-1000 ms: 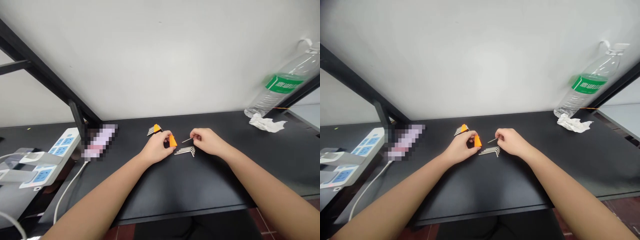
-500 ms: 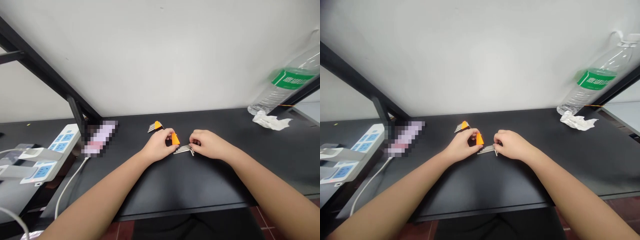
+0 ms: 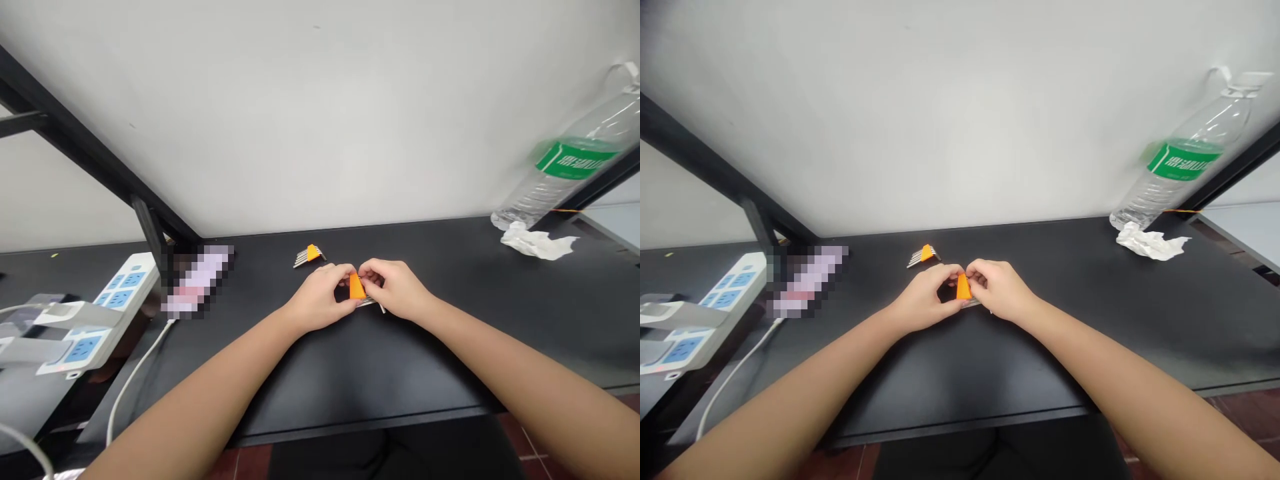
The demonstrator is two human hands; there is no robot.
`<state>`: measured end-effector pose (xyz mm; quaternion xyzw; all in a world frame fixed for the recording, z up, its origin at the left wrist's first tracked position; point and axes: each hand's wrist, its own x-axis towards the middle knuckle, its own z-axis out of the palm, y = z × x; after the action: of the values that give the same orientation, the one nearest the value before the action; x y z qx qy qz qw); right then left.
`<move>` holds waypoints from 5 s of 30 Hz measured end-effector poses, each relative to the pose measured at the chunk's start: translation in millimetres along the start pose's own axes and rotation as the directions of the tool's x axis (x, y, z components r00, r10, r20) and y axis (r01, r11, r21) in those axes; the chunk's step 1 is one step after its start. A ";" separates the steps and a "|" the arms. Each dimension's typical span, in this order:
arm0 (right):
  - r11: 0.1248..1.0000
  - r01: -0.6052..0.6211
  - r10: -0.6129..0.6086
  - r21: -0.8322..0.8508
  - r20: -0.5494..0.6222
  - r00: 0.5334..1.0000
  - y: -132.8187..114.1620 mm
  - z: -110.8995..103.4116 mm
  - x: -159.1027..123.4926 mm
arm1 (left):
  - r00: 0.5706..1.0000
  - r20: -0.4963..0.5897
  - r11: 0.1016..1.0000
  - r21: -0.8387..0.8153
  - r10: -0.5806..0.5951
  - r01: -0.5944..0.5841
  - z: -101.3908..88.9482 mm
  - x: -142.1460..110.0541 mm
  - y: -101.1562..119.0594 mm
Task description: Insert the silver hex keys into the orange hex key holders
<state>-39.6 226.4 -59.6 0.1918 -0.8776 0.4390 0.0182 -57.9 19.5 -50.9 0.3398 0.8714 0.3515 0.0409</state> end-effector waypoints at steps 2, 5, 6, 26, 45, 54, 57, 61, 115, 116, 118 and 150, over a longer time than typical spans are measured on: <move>1.000 -0.019 0.020 0.016 -0.025 0.999 1.0 1.5 0.1 | 1.000 -0.003 1.000 0.022 -0.005 0.005 -0.2 0.1 -1.6; 0.998 -0.059 0.059 0.005 -0.070 0.996 5.0 -1.2 0.9 | 0.999 -0.019 0.998 0.057 -0.038 0.039 -1.5 0.2 -5.0; 0.997 -0.077 0.077 0.002 -0.078 0.994 6.8 -3.0 1.3 | 0.999 -0.024 0.997 0.061 -0.046 0.048 -2.1 0.2 -6.0; 0.925 -0.004 0.107 -0.381 0.250 0.962 15.7 -38.2 -2.5 | 0.992 -0.059 0.993 0.018 -0.114 0.115 -3.1 0.2 -16.4; 0.999 0.016 -0.020 0.042 0.080 0.997 -0.3 -12.2 2.1 | 0.998 0.026 0.996 0.077 0.048 -0.050 -0.9 -2.5 -0.6; 0.977 -0.102 0.093 0.186 0.059 0.994 2.3 -7.9 2.1 | 0.995 0.017 0.985 0.144 0.096 -0.097 0.8 -1.2 -1.6; 0.984 -0.127 0.128 0.126 0.000 0.992 7.3 -16.7 3.0 | 0.995 -0.045 0.985 0.153 0.093 -0.085 -0.4 -0.1 -9.0; 0.968 -0.241 0.243 -0.067 0.032 0.969 18.3 -39.2 3.5 | 0.992 -0.123 0.992 0.128 -0.007 0.023 -3.4 1.1 -22.8; 0.960 0.195 -0.189 -0.201 0.052 0.981 -1.7 -53.7 -8.5 | 0.968 -0.226 0.967 -0.249 -0.106 0.048 0.9 -2.5 -25.3; 0.958 0.211 -0.202 -0.193 0.061 0.977 -1.2 -53.2 -8.6 | 0.969 -0.230 0.969 -0.244 -0.088 0.030 1.1 -3.0 -24.7; 0.953 0.241 -0.228 -0.181 0.089 0.970 -1.0 -51.7 -9.2 | 0.973 -0.225 0.976 -0.219 -0.058 0.007 0.8 -3.8 -23.5; 0.797 0.146 0.024 -0.586 0.272 0.962 -0.8 -36.3 -11.4 | 0.988 -0.132 0.994 -0.076 -0.083 0.074 1.8 -4.7 -19.1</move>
<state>-33.7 257.8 -39.0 0.2615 -0.9588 0.1077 -0.0258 -64.6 7.6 -65.3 0.2789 0.8719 0.4024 0.0076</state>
